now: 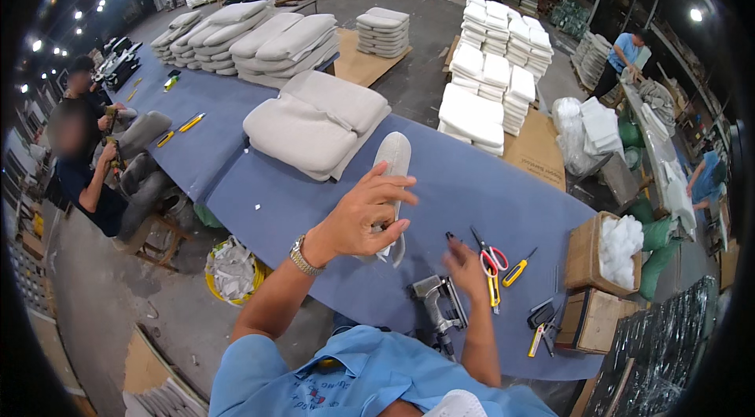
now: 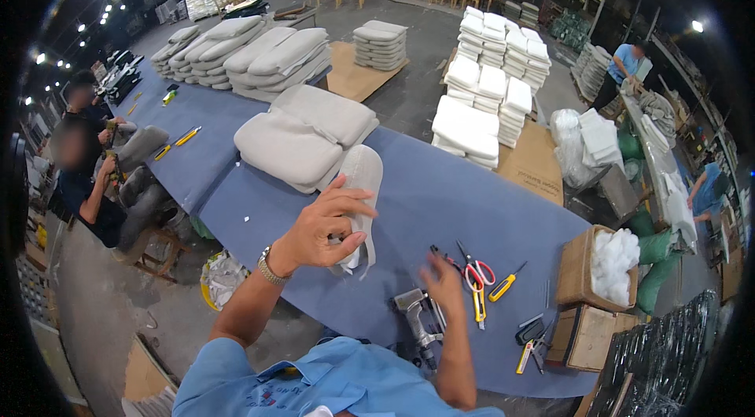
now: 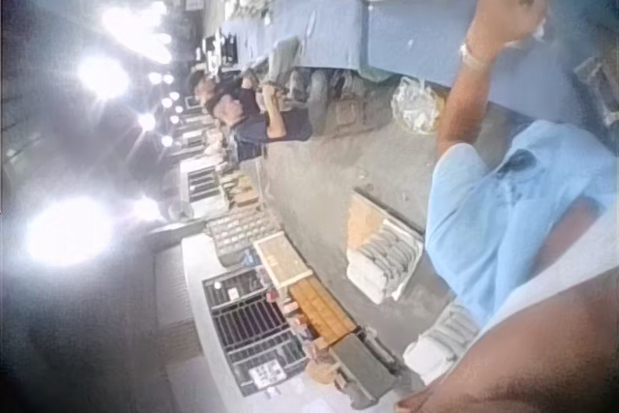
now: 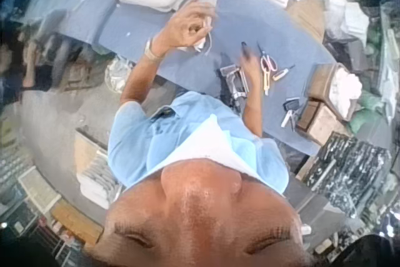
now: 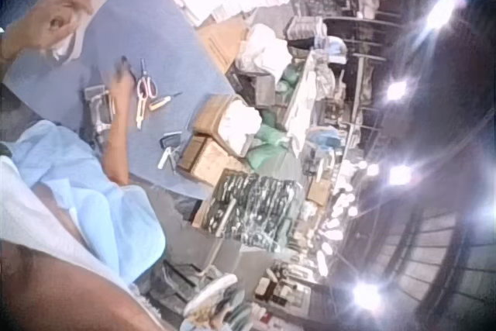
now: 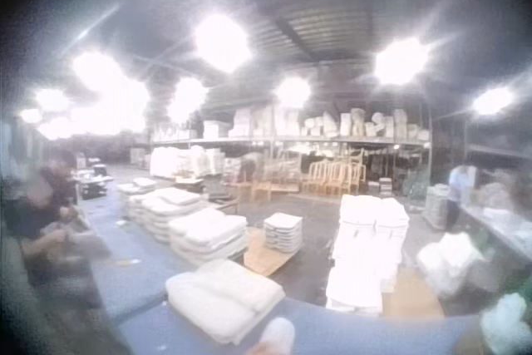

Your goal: The person assembles cushion covers by stapling seams, trimming excess fabric with a utility knife, and cutting along edges with scissors. They handle multiple cushion covers one at a time, flip them, and stack finished units on the table.

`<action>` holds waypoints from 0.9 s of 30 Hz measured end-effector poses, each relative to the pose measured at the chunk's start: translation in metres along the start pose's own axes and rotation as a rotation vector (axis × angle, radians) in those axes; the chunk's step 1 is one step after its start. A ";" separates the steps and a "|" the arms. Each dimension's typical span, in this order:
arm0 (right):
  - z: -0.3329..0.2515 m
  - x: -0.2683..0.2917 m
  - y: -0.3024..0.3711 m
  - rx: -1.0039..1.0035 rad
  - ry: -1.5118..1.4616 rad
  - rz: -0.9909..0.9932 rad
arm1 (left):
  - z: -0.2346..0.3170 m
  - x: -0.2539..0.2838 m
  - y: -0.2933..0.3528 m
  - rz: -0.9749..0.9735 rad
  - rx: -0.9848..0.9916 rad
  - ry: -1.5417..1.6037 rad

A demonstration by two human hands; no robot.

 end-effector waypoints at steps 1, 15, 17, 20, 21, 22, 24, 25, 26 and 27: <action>-0.063 0.003 -0.024 -0.094 -0.069 -0.030 | 0.006 0.006 0.012 0.028 0.010 -0.046; -0.328 -0.138 -0.079 0.820 -0.186 0.055 | 0.009 0.080 0.065 -0.137 0.870 -0.431; -0.327 -0.148 -0.076 0.785 -0.193 0.036 | 0.005 0.085 0.064 -0.103 0.889 -0.481; -0.297 -0.154 -0.093 0.685 -0.155 0.081 | -0.003 0.087 0.065 -0.008 0.812 -0.506; -0.282 -0.158 -0.099 0.632 -0.143 0.060 | -0.005 0.089 0.069 0.003 0.798 -0.518; -0.265 -0.157 -0.106 0.588 -0.120 0.050 | -0.007 0.091 0.070 0.022 0.768 -0.523; -0.226 -0.161 -0.118 0.492 -0.102 0.026 | -0.007 0.100 0.082 0.076 0.768 -0.482; -0.202 -0.169 -0.121 0.445 -0.105 0.004 | -0.007 0.106 0.096 0.109 0.775 -0.463; -0.182 -0.180 -0.121 0.400 -0.112 -0.027 | -0.007 0.116 0.116 0.124 0.805 -0.451; -0.167 -0.181 -0.121 0.366 -0.121 -0.024 | -0.010 0.123 0.133 0.133 0.819 -0.434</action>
Point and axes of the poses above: each hand's wrist, its own y-axis away from the middle knuckle, its own x-axis out of the back of the hand, z = x × y, the point moved 4 cm from there along -y, towards the middle knuckle, and after that the axes turned 2 degrees about z, right-handed, at the moved point
